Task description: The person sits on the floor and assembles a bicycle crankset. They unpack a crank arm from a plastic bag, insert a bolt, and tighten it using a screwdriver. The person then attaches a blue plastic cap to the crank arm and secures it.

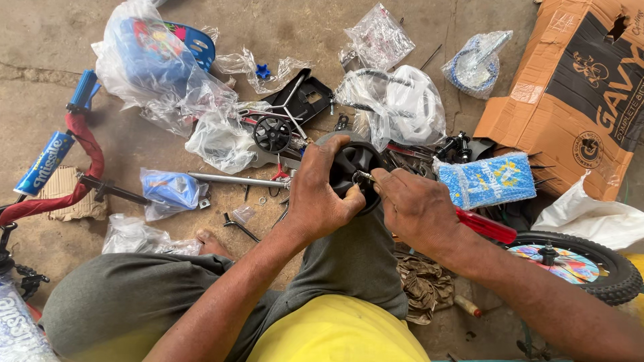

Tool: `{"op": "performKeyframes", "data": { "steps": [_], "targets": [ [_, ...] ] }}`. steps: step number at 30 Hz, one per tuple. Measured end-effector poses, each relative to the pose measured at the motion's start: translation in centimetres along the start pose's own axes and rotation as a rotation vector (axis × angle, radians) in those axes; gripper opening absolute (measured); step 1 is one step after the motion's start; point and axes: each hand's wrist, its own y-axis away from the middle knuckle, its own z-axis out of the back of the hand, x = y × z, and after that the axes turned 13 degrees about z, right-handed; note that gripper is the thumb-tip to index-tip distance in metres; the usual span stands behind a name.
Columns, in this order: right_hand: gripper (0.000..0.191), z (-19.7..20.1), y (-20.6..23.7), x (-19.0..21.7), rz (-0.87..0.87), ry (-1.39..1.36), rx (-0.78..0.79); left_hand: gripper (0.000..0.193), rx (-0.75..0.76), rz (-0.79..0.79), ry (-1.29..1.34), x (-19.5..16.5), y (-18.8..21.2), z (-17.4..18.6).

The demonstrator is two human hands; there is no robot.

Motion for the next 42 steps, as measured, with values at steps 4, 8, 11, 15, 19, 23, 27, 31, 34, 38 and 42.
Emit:
{"op": "performKeyframes", "data": {
  "steps": [4, 8, 11, 15, 19, 23, 27, 31, 34, 38, 42],
  "targets": [
    [0.031, -0.2, -0.2, 0.2, -0.020, 0.015, -0.017, 0.077, -0.002, -0.017, 0.007, 0.2, -0.1, 0.0],
    [0.028, -0.4, -0.2, 0.2, 0.004, 0.100, -0.018, 0.077, -0.007, -0.030, 0.009, 0.3, -0.1, 0.1],
    [0.028, -0.5, -0.1, 0.0, 0.042, 0.119, -0.030, 0.076, 0.012, -0.004, 0.019, 0.3, -0.1, 0.1],
    [0.027, -0.7, -0.1, -0.1, 0.067, 0.155, -0.033, 0.077, 0.018, -0.016, 0.019, 0.5, -0.1, 0.3],
    [0.026, -1.0, -0.2, 0.2, 0.031, 0.082, -0.061, 0.077, 0.006, -0.024, 0.030, 0.6, -0.1, 0.4],
    [0.026, -1.0, -0.3, 0.4, 0.016, 0.081, -0.066, 0.077, 0.035, 0.020, 0.028, 0.6, -0.3, 0.4],
    [0.026, -0.5, -0.6, 0.2, 0.012, 0.104, -0.016, 0.077, 0.026, -0.007, 0.023, 0.6, -0.4, 0.3],
    [0.021, 0.2, -1.4, -0.5, 0.067, 0.062, 0.018, 0.078, 0.022, -0.008, 0.021, 0.8, -0.3, 0.4],
    [0.020, 0.6, -1.7, -0.3, 0.057, 0.071, 0.037, 0.078, 0.010, -0.030, 0.021, 0.9, -0.4, 0.4],
    [0.017, 0.3, -2.1, 0.6, -0.024, 0.148, 0.060, 0.078, -0.024, -0.043, 0.014, 0.9, -0.4, 0.3],
    [0.018, 0.0, -2.4, 1.1, -0.037, 0.168, 0.079, 0.077, 0.022, 0.030, 0.011, 1.0, -0.4, 0.4]
  ]
}}
